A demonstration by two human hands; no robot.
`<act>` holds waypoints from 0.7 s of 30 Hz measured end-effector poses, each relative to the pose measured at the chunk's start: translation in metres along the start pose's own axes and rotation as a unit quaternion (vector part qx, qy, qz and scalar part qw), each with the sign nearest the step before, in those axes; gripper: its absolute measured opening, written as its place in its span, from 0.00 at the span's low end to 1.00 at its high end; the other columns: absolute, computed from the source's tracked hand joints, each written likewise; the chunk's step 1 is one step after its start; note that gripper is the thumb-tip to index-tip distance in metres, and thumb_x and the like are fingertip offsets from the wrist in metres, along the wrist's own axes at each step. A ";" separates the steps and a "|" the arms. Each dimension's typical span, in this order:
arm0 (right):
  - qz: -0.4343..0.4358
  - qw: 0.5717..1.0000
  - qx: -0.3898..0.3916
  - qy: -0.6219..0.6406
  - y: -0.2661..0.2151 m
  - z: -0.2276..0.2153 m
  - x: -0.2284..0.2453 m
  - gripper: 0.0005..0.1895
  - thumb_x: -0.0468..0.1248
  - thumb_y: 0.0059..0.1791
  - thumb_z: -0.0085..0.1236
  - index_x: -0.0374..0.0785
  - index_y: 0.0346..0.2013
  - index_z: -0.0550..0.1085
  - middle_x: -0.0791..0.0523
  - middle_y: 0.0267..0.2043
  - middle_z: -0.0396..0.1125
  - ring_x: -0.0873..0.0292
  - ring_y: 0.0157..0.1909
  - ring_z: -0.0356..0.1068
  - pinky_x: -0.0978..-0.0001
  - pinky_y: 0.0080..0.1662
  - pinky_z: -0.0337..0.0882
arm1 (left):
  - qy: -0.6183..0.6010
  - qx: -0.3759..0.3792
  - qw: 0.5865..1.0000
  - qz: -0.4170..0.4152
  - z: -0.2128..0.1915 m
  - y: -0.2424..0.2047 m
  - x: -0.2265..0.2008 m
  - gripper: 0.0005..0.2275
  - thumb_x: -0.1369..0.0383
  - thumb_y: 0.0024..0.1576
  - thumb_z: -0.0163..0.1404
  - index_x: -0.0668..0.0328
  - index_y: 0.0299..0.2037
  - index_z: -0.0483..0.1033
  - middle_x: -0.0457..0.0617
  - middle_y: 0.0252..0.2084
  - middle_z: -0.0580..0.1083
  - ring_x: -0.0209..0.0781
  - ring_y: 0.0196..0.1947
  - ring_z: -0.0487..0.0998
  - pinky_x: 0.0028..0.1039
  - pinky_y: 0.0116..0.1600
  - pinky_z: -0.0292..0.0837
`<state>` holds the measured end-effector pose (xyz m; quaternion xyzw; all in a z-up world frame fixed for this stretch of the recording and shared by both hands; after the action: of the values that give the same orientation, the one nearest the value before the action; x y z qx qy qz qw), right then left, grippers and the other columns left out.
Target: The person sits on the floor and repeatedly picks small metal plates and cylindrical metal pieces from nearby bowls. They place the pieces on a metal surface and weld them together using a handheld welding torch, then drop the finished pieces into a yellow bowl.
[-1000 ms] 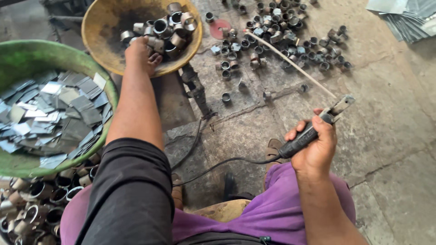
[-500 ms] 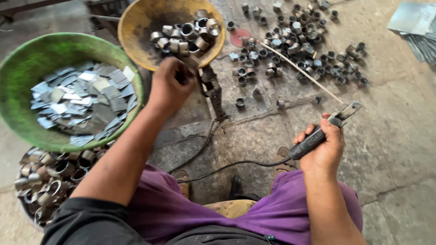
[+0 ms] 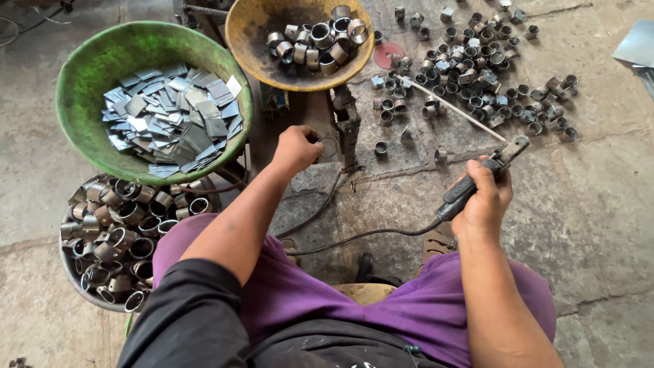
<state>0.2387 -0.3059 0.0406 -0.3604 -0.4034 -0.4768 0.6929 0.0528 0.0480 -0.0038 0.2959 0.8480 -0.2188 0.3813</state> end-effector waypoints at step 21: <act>-0.040 0.996 0.071 -0.041 0.005 0.014 -0.025 0.15 0.29 0.50 0.64 0.37 0.49 0.70 0.56 0.39 0.67 0.62 0.33 0.68 0.71 0.36 0.71 | 0.203 -0.090 0.969 0.106 -0.067 0.024 0.008 0.11 0.64 0.53 0.57 0.57 0.43 0.82 0.60 0.45 0.77 0.61 0.48 0.77 0.45 0.53 0.73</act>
<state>0.2348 -0.2834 0.0236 -0.3135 -0.4785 -0.4591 0.6797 0.0300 0.1085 0.0272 0.3867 0.8879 -0.0357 0.2468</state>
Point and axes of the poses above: each hand's wrist, its own y-axis towards the middle knuckle, its own z-axis out of the palm, x = y × z, the point moved 9 cm from there along y, towards the middle knuckle
